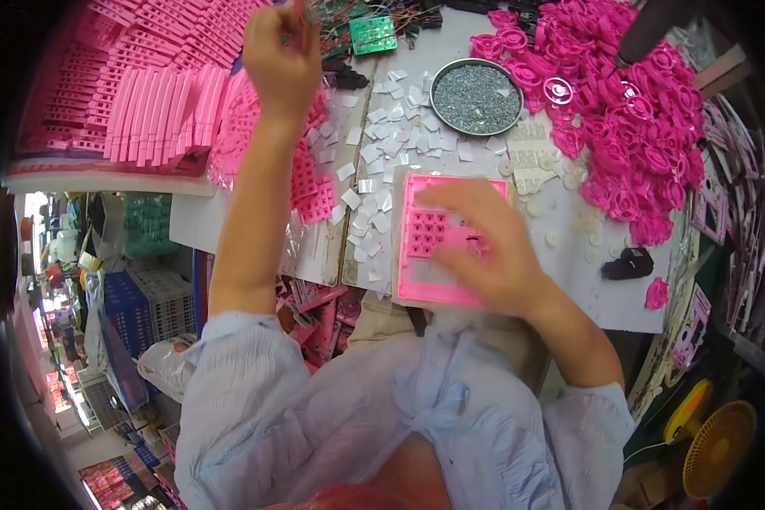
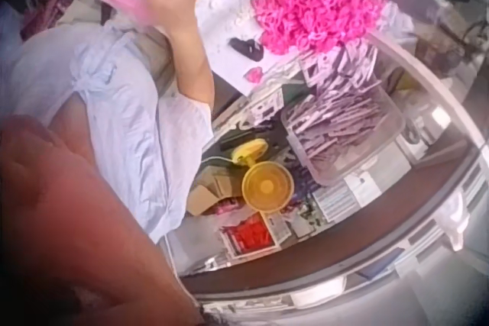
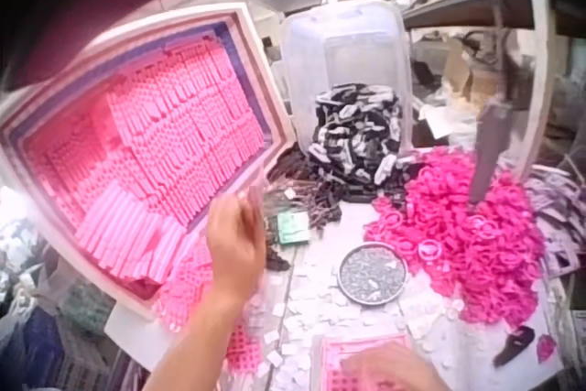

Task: Assembling electronic components into a pink toy house shell using a hand-held heat tool.

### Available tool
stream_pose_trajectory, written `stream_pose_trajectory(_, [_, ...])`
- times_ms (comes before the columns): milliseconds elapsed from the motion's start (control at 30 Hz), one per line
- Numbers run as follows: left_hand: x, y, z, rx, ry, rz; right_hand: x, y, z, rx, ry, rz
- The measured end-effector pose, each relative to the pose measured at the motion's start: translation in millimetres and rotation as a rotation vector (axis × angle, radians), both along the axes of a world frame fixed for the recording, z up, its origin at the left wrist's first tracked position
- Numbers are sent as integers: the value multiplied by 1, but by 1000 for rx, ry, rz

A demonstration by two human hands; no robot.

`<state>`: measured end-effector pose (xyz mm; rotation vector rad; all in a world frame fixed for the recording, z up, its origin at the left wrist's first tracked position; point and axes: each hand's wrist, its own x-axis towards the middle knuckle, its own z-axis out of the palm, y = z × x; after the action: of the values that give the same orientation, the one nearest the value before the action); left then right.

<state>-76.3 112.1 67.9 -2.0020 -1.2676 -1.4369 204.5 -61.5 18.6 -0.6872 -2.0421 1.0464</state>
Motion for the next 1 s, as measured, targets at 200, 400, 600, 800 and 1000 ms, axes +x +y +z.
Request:
stream_pose_trajectory(200, [38, -123, -22, -162, 228, -395, -55, 40, 25, -834, 625, -188])
stream_pose_trajectory(400, [26, -201, -25, -669, -468, -571, -34, 37, 16, -794, 436, -36])
stream_pose_trajectory(600, [10, -205, -36, -1562, -1046, -730, -37, 30, 41, -702, 275, 2])
stream_pose_trajectory(800, [1, -212, -62, -1238, -1358, -728, -15, 7, 10, -864, 421, -90])
stream_pose_trajectory(1000, [16, -216, -72, -1185, -1504, -811, -22, -4, -1, -872, 531, -229])
